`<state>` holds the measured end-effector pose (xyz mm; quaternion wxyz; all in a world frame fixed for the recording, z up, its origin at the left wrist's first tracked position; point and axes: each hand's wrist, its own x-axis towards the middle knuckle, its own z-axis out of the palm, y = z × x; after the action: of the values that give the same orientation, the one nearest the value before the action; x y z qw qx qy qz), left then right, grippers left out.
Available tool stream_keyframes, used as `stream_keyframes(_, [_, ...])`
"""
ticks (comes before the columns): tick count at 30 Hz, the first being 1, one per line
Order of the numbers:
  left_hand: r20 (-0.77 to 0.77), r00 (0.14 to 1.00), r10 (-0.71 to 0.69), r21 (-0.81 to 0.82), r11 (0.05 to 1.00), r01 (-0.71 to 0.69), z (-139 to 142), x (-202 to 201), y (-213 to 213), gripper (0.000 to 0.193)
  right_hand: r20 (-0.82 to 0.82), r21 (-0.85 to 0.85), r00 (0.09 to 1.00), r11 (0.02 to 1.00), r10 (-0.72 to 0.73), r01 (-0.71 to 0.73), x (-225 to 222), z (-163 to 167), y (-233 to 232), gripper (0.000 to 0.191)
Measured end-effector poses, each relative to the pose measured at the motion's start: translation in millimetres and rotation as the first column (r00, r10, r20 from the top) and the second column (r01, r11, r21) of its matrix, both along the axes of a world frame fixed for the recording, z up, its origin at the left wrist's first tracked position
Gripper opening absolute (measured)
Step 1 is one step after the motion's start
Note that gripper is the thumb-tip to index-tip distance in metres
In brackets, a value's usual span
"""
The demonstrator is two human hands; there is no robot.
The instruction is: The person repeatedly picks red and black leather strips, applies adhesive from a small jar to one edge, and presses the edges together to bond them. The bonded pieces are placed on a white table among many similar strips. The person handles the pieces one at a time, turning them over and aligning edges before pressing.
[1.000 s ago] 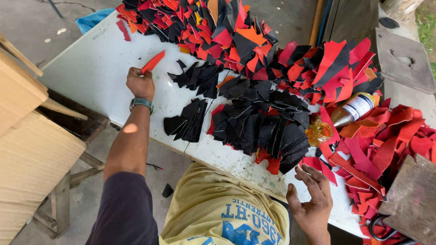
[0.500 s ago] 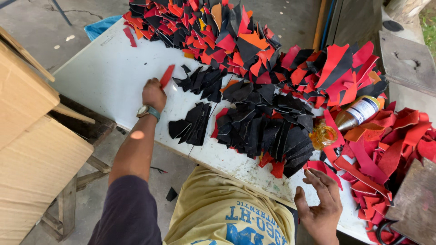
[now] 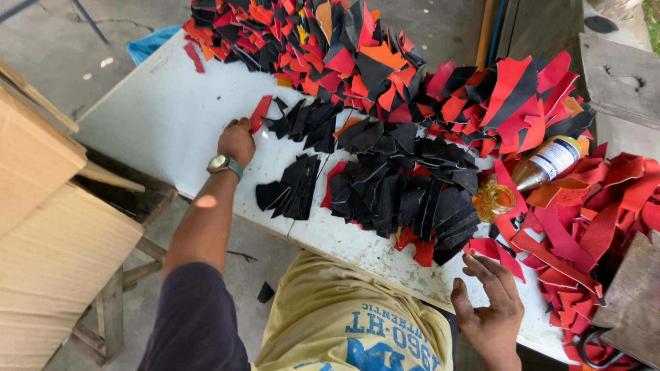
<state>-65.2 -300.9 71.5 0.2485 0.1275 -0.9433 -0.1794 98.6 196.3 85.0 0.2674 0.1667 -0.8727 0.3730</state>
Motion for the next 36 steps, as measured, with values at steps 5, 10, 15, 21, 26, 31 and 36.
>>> stream_keyframes(5, [-0.199,0.968,0.153,0.157,0.980,-0.123,4,3,-13,0.008,0.010,0.012,1.000,1.000,0.004,-0.004,-1,-5,1,0.043])
stream_keyframes(10, [-0.333,0.833,0.442,0.443,0.853,-0.276,26,-13,-15,0.011,0.027,0.030,0.999,0.999,-0.023,0.022,-3,-5,4,0.042])
stream_keyframes(15, [-0.183,0.951,0.248,0.194,0.958,-0.212,19,-18,16,0.010,0.027,0.006,1.000,1.000,-0.006,0.006,-3,-5,4,0.043])
stream_keyframes(21, [-0.054,0.992,-0.113,0.088,0.989,0.118,2,-4,39,0.021,0.018,0.011,1.000,1.000,-0.015,0.014,-1,-9,6,0.044])
stream_keyframes(26, [-0.050,0.955,-0.293,0.063,0.953,0.296,-5,-4,30,0.036,-0.132,0.051,0.985,0.992,-0.109,0.117,-18,-11,48,0.051])
stream_keyframes(31, [-0.315,0.921,-0.227,0.021,0.969,0.246,-10,3,25,0.037,-0.133,-0.032,0.936,0.946,-0.324,0.323,-48,-9,123,0.053])
stream_keyframes(36, [-0.357,0.862,-0.360,-0.043,0.928,0.370,-13,13,45,0.028,-0.079,0.035,0.859,0.860,-0.506,0.509,-61,6,170,0.065])
